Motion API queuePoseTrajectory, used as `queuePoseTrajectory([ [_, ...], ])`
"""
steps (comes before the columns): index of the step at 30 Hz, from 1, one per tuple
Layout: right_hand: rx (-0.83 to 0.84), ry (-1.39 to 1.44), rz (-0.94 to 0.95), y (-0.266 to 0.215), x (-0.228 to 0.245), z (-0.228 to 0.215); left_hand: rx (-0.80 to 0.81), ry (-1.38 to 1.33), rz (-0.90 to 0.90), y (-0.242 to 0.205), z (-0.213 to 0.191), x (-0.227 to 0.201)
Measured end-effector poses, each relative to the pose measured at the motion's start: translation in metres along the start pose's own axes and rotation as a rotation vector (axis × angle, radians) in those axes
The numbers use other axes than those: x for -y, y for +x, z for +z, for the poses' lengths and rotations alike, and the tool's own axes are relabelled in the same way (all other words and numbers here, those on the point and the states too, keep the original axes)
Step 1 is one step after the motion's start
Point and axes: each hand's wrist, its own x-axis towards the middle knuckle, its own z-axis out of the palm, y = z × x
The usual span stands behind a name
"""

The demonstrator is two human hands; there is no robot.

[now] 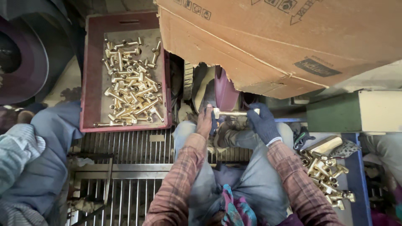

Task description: The person sits on the floor and repeatedly rubs small brass-colored metal parts against a rotating grinding wheel. They handle the parts one at a time, turning them to polish different sides, and place the finished pieces into a blue tray.

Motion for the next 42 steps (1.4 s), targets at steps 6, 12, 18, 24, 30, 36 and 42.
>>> queuePoseTrajectory([
  [6, 0.011, 0.027, 0.134, 0.004, 0.009, 0.003, -0.012, -0.085, -0.040, 0.000, 0.006, 0.001],
  [12, 0.040, 0.071, 0.179, 0.004, 0.024, 0.006, 0.048, -0.289, -0.162, 0.007, 0.006, 0.009],
  [18, 0.032, 0.072, 0.280, 0.010, 0.031, 0.009, 0.150, -0.364, -0.249, 0.015, 0.001, 0.018],
  [24, 0.042, 0.094, 0.386, 0.026, 0.022, 0.004, 0.188, -0.487, -0.344, 0.027, -0.002, 0.041],
  [30, 0.057, 0.110, 0.451, 0.036, 0.013, 0.001, 0.173, -0.548, -0.364, 0.028, -0.001, 0.051],
  [36, 0.140, 0.009, 0.212, -0.012, 0.028, -0.026, 0.257, -0.344, -0.260, -0.025, 0.003, 0.020],
  [42, 0.092, -0.001, -0.130, -0.042, 0.011, -0.029, 0.102, 0.240, 0.543, -0.049, -0.007, -0.011],
])
